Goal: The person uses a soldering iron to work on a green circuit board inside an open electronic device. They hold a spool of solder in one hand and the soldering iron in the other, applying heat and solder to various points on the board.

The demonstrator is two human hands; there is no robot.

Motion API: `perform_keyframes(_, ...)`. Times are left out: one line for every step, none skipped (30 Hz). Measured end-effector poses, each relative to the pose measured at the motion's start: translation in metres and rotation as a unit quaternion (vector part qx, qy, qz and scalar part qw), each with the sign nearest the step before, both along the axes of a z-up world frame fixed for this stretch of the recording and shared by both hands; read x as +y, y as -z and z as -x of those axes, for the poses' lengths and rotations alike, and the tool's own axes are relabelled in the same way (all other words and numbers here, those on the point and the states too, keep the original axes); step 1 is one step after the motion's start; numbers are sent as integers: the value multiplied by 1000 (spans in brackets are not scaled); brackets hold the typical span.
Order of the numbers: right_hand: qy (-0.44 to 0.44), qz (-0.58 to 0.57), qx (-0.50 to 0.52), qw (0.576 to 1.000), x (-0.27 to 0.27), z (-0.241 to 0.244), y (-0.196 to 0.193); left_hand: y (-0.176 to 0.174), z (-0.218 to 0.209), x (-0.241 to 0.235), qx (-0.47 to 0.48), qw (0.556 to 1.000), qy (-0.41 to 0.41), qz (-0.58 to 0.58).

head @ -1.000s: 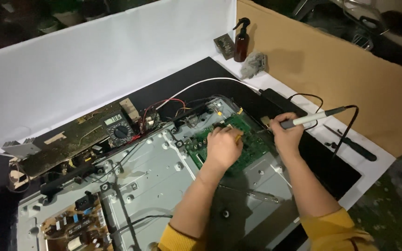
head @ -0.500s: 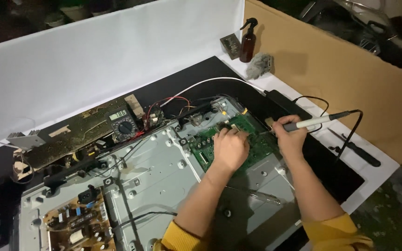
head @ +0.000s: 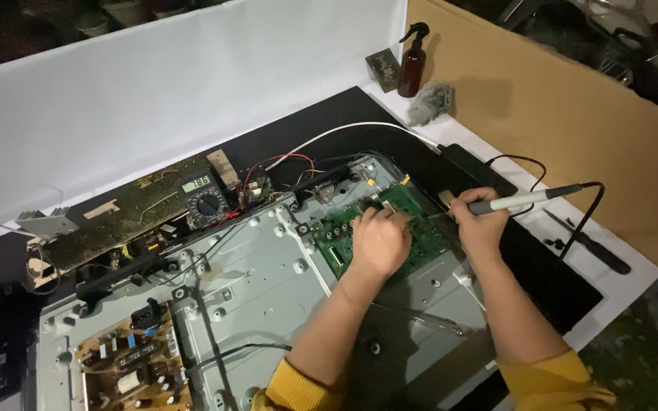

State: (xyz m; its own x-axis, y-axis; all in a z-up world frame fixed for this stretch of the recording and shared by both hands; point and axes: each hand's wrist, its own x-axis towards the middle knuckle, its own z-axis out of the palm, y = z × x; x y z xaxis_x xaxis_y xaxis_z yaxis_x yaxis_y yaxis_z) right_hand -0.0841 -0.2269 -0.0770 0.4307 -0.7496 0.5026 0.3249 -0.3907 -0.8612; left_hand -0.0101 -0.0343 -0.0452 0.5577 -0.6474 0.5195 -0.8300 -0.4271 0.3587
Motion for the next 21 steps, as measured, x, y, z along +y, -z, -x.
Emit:
perform_keyframes(0,-2,1,1000,2,0,-1,0,0,0,-7,1000,-7,-1)
perform_keyframes(1,-4,2,1000,4,0,-1,0,0,-1,-15,1000,-14,-1)
perform_keyframes(3,-5,1,1000,2,1,0,1,1,-1,-16,1000,-13,-2)
perform_keyframes(0,3,0,1000,0,0,1,1,1,-1,-10,1000,-9,-5)
perform_keyframes(-3,11,0,1000,-2,0,2,1,0,-1,-5,1000,-6,-9)
perform_keyframes(-4,12,-1,1000,-2,0,4,-3,1,1,-5,1000,-7,-8)
perform_keyframes(6,14,8,1000,-2,0,5,-6,2,2,-5,1000,-3,-20)
perform_keyframes(16,17,15,1000,-2,-2,6,-10,1,4,-7,999,0,-32)
perform_keyframes(15,18,13,1000,-9,2,12,-13,6,4,-9,999,-1,-30)
perform_keyframes(25,39,23,999,-14,0,18,-18,6,7,-7,999,0,-49)
perform_keyframes(35,60,32,997,-18,-2,23,-24,7,10,-5,998,1,-68)
perform_keyframes(26,61,20,998,-14,1,19,-22,8,9,-17,998,-9,-66)
perform_keyframes(35,57,34,997,-9,4,16,-20,10,9,-37,998,-15,-53)
perform_keyframes(42,55,48,996,-7,6,12,-19,10,8,-59,997,-23,-39)
perform_keyframes(30,58,35,997,0,1,0,-16,4,5,-71,996,-36,-36)
perform_keyframes(23,10,51,998,8,5,-8,-10,4,2,-84,995,-35,-32)
perform_keyframes(14,-38,67,997,15,8,-15,-4,3,-1,-98,994,-33,-28)
perform_keyframes(9,-37,63,997,13,7,-12,-2,3,-1,-102,994,-39,-27)
perform_keyframes(13,-45,68,997,11,6,-9,0,2,-2,-93,995,-36,-16)
perform_keyframes(20,-52,75,996,7,7,-6,2,4,-4,-81,996,-32,-3)
perform_keyframes(17,-49,73,996,11,6,-10,4,2,-4,-84,996,-36,-1)
